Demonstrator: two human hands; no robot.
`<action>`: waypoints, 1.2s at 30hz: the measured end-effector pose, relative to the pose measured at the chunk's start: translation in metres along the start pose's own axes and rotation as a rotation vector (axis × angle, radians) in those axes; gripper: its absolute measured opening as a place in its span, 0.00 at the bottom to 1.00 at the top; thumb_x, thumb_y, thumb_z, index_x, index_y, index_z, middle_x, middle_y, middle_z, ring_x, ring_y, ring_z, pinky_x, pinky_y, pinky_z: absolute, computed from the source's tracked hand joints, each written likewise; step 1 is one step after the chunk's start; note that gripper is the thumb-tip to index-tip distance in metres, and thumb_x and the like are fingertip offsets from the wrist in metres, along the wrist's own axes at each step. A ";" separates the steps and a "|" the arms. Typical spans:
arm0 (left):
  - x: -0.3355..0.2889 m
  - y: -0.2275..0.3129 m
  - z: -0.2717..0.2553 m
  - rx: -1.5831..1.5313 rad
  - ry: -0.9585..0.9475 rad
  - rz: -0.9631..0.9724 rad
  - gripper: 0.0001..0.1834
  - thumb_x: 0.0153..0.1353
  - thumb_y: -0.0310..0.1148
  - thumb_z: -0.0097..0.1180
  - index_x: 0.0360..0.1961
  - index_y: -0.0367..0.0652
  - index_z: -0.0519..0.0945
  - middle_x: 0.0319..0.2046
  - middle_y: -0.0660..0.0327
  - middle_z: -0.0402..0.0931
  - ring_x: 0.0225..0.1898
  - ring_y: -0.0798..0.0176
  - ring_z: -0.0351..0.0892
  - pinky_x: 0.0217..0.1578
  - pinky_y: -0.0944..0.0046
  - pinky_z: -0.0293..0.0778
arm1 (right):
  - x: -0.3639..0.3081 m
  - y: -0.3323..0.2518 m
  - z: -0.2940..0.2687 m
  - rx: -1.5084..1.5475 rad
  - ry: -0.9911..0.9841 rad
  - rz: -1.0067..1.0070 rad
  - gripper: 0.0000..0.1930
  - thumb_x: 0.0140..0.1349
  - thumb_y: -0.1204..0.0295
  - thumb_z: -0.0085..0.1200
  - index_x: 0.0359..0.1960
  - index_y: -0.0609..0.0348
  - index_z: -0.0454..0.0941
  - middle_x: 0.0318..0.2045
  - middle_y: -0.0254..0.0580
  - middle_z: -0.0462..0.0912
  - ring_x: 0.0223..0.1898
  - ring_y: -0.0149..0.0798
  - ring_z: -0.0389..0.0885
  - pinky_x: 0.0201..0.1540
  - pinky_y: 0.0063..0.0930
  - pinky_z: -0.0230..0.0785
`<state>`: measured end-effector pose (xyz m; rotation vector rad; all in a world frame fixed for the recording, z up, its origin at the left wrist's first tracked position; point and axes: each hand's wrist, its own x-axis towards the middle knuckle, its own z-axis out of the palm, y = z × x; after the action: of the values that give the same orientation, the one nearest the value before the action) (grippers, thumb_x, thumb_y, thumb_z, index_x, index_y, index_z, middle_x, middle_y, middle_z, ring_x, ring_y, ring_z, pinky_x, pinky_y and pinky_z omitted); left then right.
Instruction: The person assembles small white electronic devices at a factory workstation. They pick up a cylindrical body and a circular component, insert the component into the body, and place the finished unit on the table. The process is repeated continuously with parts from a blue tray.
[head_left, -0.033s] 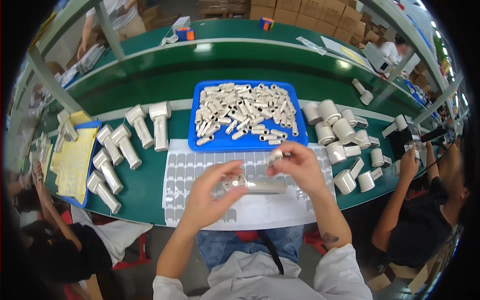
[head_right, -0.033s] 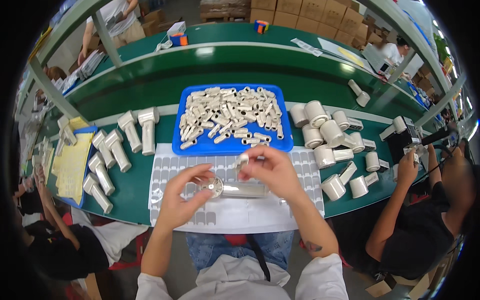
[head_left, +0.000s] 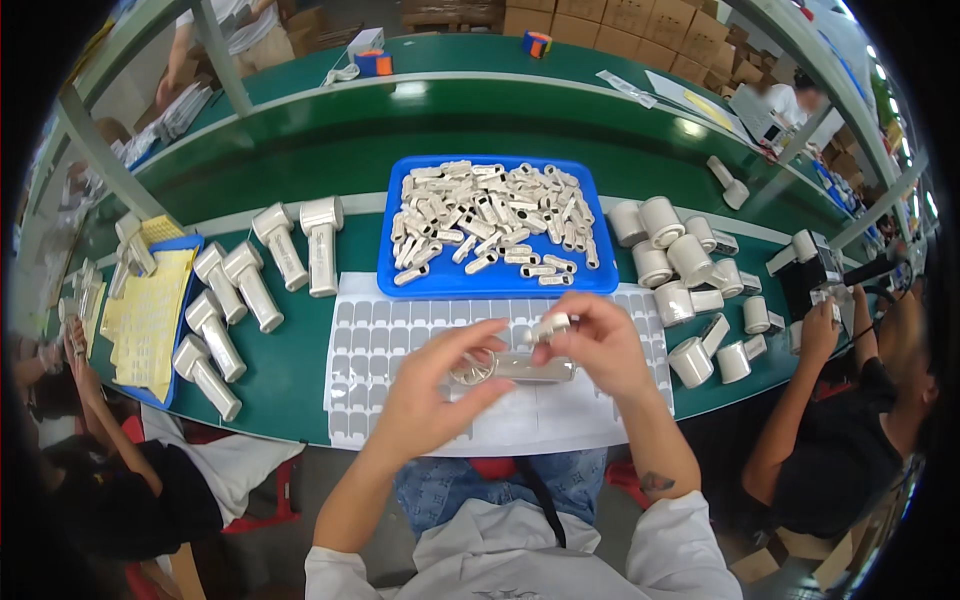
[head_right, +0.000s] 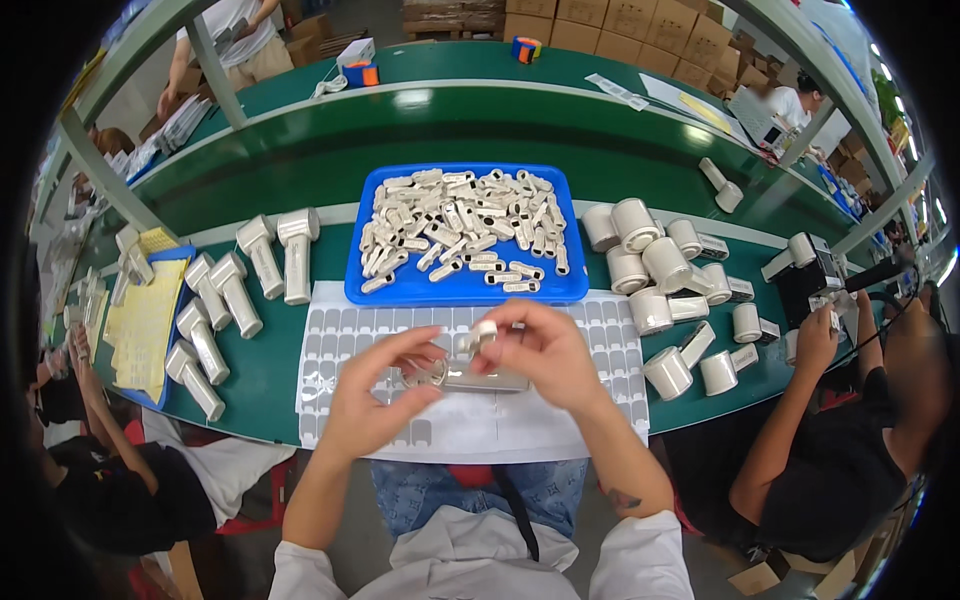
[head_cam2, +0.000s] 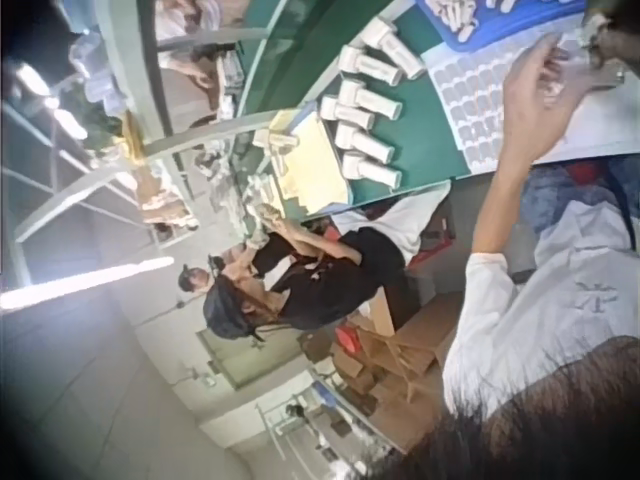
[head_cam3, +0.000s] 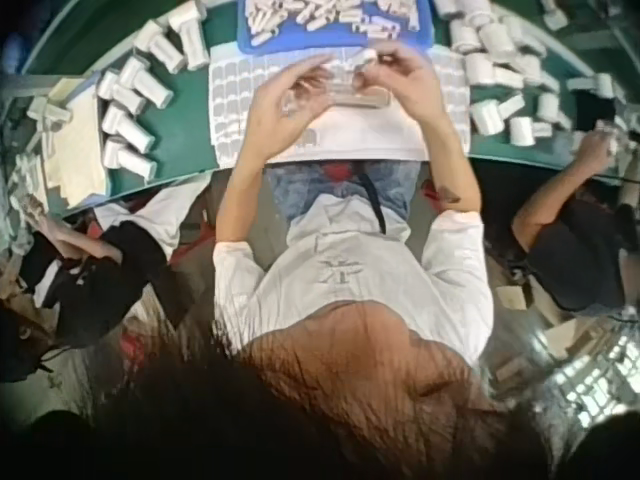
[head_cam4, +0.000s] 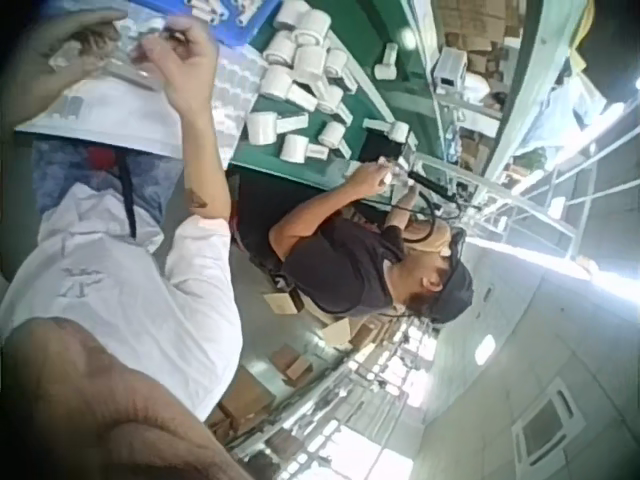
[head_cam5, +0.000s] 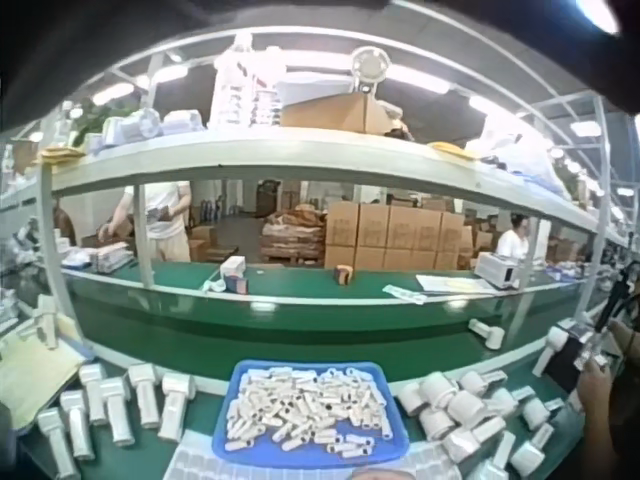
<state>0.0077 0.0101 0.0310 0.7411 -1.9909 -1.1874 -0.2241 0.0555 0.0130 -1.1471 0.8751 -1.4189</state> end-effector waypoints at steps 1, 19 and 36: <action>0.003 0.012 0.009 -0.095 -0.058 -0.012 0.31 0.51 0.31 0.69 0.58 0.39 0.75 0.44 0.55 0.80 0.43 0.57 0.80 0.43 0.61 0.75 | -0.008 0.002 0.008 0.090 -0.019 -0.018 0.10 0.63 0.80 0.57 0.45 0.67 0.74 0.37 0.44 0.81 0.35 0.34 0.83 0.34 0.27 0.78; 0.010 0.020 0.005 0.264 -0.091 0.261 0.38 0.38 0.33 0.78 0.54 0.40 0.77 0.49 0.53 0.77 0.51 0.53 0.77 0.50 0.59 0.73 | -0.077 -0.039 0.005 0.429 0.023 0.105 0.17 0.68 0.73 0.47 0.54 0.74 0.71 0.37 0.54 0.82 0.33 0.39 0.83 0.35 0.30 0.78; 0.003 -0.043 0.012 0.080 0.045 -0.216 0.37 0.48 0.33 0.71 0.61 0.43 0.71 0.56 0.54 0.72 0.53 0.57 0.75 0.51 0.59 0.75 | -0.079 0.019 -0.028 -0.343 0.225 0.103 0.13 0.68 0.77 0.48 0.53 0.64 0.73 0.60 0.47 0.71 0.61 0.36 0.69 0.61 0.29 0.63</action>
<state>0.0018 -0.0040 -0.0111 1.0358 -1.9684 -1.2070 -0.2479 0.1283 -0.0274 -1.1873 1.3585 -1.3634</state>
